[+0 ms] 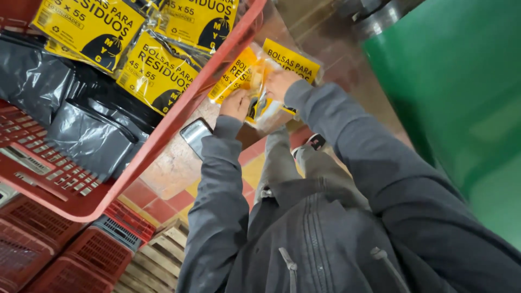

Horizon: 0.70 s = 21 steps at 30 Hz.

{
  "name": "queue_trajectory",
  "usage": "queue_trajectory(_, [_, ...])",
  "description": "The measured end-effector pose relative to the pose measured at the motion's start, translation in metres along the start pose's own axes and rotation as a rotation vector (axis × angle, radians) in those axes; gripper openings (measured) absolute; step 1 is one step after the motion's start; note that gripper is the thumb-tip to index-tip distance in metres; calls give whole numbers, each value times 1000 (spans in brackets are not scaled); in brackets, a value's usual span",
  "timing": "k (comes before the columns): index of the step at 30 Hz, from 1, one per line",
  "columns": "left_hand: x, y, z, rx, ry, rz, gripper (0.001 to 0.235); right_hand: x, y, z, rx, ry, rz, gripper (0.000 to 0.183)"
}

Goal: Folding plastic bags and inserting them into yellow labeled packaging sleeves.

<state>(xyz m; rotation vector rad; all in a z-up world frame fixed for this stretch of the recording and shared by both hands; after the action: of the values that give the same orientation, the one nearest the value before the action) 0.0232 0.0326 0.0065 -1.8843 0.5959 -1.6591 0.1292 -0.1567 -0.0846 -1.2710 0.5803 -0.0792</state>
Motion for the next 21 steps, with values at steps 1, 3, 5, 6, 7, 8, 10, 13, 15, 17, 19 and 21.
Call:
queue_trajectory(1, [3, -3, 1, 2, -15, -22, 19, 4, 5, 1, 15, -11, 13, 29])
queue_trajectory(3, [13, -9, 3, 7, -27, -43, 19, 5, -2, 3, 31, -24, 24, 29])
queue_trajectory(5, [24, -14, 3, -33, -62, -12, 28, -4, -22, 4, 70, -115, -154, 31])
queue_trajectory(6, [30, -16, 2, -38, -61, -13, 28, -13, -42, 1, 69, -110, -154, 31])
queue_trajectory(7, [35, -15, 3, -92, -89, -9, 36, -19, -59, 0, -55, -104, -103, 38])
queue_trajectory(8, [40, -15, 3, -146, -117, -6, 49, -25, -76, -2, -178, -98, -52, 56])
queue_trajectory(10, [44, -12, 5, -173, -113, 34, 53, -20, -54, -6, -47, -140, -142, 45])
queue_trajectory(13, [50, -14, 2, -241, -107, 77, 58, -37, -55, -4, 131, -101, -333, 35])
queue_trajectory(15, [55, -13, 3, -267, -88, 73, 59, -42, -73, -4, 177, -27, -459, 35])
queue_trajectory(17, [56, -8, 0, -374, -139, 232, 72, -45, -97, -9, 346, -106, -100, 22])
queue_trajectory(19, [62, -3, 1, -315, -72, 317, 57, -30, -102, -30, 224, 68, -63, 18])
queue_trajectory(21, [54, 10, -7, -262, -12, 402, 44, -23, -106, -55, 98, 244, -17, 20])
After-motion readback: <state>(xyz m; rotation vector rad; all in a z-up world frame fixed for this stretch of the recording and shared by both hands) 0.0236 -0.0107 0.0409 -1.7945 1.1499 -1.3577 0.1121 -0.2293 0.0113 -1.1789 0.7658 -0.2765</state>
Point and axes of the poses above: each hand's wrist, its own z-axis towards the middle knuckle, its own y-axis out of the palm, x = y × z, the point moved 3 cm from there along z, towards the middle knuckle, and after that the axes turned 7 degrees about x, right-handed, at the moved point
